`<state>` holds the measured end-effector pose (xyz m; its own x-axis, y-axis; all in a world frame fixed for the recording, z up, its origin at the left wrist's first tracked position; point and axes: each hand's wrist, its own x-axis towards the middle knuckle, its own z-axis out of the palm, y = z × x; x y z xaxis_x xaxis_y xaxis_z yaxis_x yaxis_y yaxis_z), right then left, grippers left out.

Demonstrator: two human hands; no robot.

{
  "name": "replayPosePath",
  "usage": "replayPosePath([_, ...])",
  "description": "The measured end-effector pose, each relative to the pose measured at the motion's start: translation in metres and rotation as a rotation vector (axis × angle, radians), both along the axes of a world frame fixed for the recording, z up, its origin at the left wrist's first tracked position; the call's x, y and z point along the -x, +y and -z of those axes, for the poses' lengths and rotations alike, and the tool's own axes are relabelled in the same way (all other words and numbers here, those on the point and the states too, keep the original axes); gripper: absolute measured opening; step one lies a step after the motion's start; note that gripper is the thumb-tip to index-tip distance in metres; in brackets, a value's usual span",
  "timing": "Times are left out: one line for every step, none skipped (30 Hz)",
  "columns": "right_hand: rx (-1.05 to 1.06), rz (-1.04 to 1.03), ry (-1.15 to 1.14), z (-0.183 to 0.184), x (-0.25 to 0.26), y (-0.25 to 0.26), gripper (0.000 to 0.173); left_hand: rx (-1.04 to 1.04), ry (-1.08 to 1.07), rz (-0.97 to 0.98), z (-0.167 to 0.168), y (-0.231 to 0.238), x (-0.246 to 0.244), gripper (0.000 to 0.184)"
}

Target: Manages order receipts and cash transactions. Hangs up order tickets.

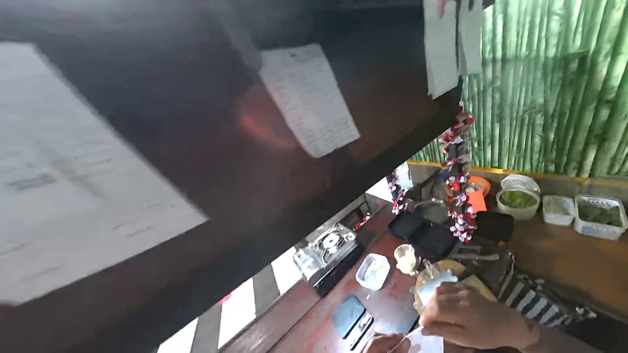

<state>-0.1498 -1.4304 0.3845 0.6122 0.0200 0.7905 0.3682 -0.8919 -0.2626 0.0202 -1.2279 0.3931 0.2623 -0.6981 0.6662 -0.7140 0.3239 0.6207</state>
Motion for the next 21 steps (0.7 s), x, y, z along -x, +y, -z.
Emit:
replayPosePath([0.049, 0.041, -0.019, -0.012, 0.011, -0.029, 0.015, 0.061, -0.065, 0.003, -0.01, -0.028, 0.007, 0.009])
replayPosePath([0.093, 0.081, -0.055, -0.026, 0.022, -0.058, 0.014, 0.118, -0.126, -0.001, -0.021, -0.057, 0.015, 0.009])
replayPosePath([0.128, 0.108, -0.095, -0.039, 0.033, -0.088, 0.014, 0.168, -0.18, -0.008, -0.032, -0.087, 0.023, 0.009])
replayPosePath([0.152, 0.124, -0.124, -0.055, 0.045, -0.117, 0.015, 0.209, -0.225, -0.013, -0.046, -0.117, 0.031, 0.009])
replayPosePath([0.164, 0.131, -0.14, -0.074, 0.058, -0.144, 0.016, 0.24, -0.268, -0.02, -0.062, -0.146, 0.04, 0.01])
replayPosePath([0.16, 0.14, -0.14, -0.094, 0.072, -0.168, 0.017, 0.266, -0.315, -0.032, -0.079, -0.173, 0.049, 0.01])
replayPosePath([0.165, 0.16, -0.134, -0.114, 0.087, -0.189, 0.018, 0.276, -0.372, -0.052, -0.097, -0.199, 0.057, 0.011])
replayPosePath([0.177, 0.181, -0.14, -0.135, 0.1, -0.21, 0.019, 0.27, -0.435, -0.079, -0.118, -0.222, 0.066, 0.013])
replayPosePath([0.198, 0.209, -0.147, -0.157, 0.113, -0.232, 0.019, 0.252, -0.492, -0.109, -0.141, -0.242, 0.076, 0.016])
replayPosePath([0.235, 0.241, -0.174, -0.18, 0.124, -0.253, 0.018, 0.228, -0.534, -0.147, -0.166, -0.261, 0.086, 0.02])
replayPosePath([0.279, 0.285, -0.211, -0.204, 0.133, -0.275, 0.016, 0.203, -0.547, -0.167, -0.192, -0.278, 0.096, 0.021])
replayPosePath([0.308, 0.338, -0.242, -0.226, 0.14, -0.296, 0.016, 0.202, -0.526, -0.155, -0.216, -0.293, 0.105, 0.02])
replayPosePath([0.306, 0.391, -0.264, -0.248, 0.146, -0.317, 0.018, 0.214, -0.477, -0.102, -0.24, -0.309, 0.113, 0.02])
replayPosePath([0.287, 0.445, -0.278, -0.269, 0.149, -0.335, 0.021, 0.238, -0.411, -0.032, -0.263, -0.324, 0.119, 0.025])
replayPosePath([0.255, 0.493, -0.276, -0.288, 0.15, -0.352, 0.023, 0.247, -0.336, 0.013, -0.285, -0.34, 0.122, 0.037])
replayPosePath([0.223, 0.527, -0.265, -0.306, 0.149, -0.367, 0.025, 0.234, -0.259, 0.025, -0.304, -0.355, 0.124, 0.054])
replayPosePath([0.2, 0.554, -0.243, -0.322, 0.147, -0.38, 0.028, 0.223, -0.177, 0.011, -0.321, -0.37, 0.125, 0.07])
replayPosePath([0.186, 0.563, -0.223, -0.336, 0.144, -0.391, 0.028, 0.221, -0.092, -0.008, -0.333, -0.383, 0.127, 0.081])
replayPosePath([0.186, 0.563, -0.217, -0.347, 0.14, -0.4, 0.028, 0.227, -0.024, -0.029, -0.342, -0.397, 0.128, 0.088])
replayPosePath([0.198, 0.559, -0.228, -0.357, 0.135, -0.408, 0.028, 0.234, 0.023, -0.045, -0.349, -0.41, 0.129, 0.091])
replayPosePath([0.216, 0.557, -0.247, -0.368, 0.13, -0.414, 0.028, 0.245, 0.063, -0.047, -0.353, -0.422, 0.129, 0.092])
